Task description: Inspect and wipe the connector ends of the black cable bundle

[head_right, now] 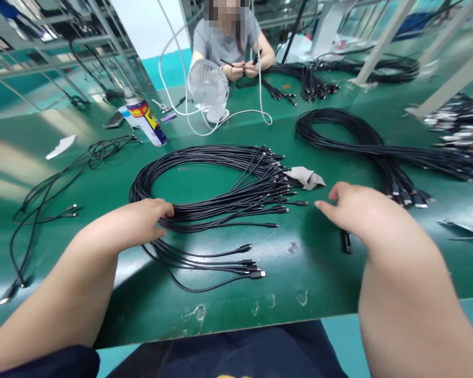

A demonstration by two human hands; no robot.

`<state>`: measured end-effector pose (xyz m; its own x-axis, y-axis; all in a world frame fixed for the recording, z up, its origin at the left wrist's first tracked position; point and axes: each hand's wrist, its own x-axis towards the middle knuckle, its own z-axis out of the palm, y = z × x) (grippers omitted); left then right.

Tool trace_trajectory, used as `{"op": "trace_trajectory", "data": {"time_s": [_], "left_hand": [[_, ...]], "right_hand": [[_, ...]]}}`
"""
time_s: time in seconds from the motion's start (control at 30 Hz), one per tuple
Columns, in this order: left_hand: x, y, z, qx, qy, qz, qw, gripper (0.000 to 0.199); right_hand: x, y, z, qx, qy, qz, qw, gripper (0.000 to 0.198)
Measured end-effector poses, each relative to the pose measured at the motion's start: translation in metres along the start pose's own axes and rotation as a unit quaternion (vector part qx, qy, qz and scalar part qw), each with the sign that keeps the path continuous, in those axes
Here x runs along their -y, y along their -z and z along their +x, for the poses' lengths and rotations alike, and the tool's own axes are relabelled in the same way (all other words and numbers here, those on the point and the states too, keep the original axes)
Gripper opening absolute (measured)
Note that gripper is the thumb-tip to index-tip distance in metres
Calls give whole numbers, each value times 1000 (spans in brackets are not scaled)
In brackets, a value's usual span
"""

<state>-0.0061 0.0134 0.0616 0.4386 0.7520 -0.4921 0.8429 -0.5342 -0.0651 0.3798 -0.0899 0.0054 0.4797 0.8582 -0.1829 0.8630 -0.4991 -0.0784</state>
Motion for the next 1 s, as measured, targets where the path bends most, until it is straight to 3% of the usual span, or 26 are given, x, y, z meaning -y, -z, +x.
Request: {"op": "trace_trajectory", "data": {"time_s": [0.1, 0.2, 0.3, 0.43, 0.53, 0.63, 0.83, 1.0], "left_hand": [[-5, -2, -3, 6, 8, 25, 1000, 33], [-20, -11, -9, -67, -54, 75, 994, 36], [-35, -20, -14, -110, -95, 92, 985, 45], [-55, -22, -13, -89, -132, 68, 985, 46], [-68, -17, -6, -67, -115, 82, 988, 45], [-74, -10, 2, -29, -95, 88, 991, 54], [-78, -8, 16, -72, -94, 33, 992, 27], [-110, 2, 32, -90, -152, -59, 983, 21]], "right_hand": [[11, -1, -15, 63, -74, -47, 994, 21], [18, 7, -33, 47, -44, -20, 998, 18], [12, 9, -48, 15, -63, 16, 998, 21], [-8, -10, -55, 6, -58, 69, 996, 25], [-17, -20, -56, 2, -30, 80, 996, 21], [-19, -15, -61, 10, -45, 81, 996, 29], [-33, -2, -81, -10, -43, 175, 984, 36], [-46, -9, -99, -9, -50, 260, 964, 41]]}}
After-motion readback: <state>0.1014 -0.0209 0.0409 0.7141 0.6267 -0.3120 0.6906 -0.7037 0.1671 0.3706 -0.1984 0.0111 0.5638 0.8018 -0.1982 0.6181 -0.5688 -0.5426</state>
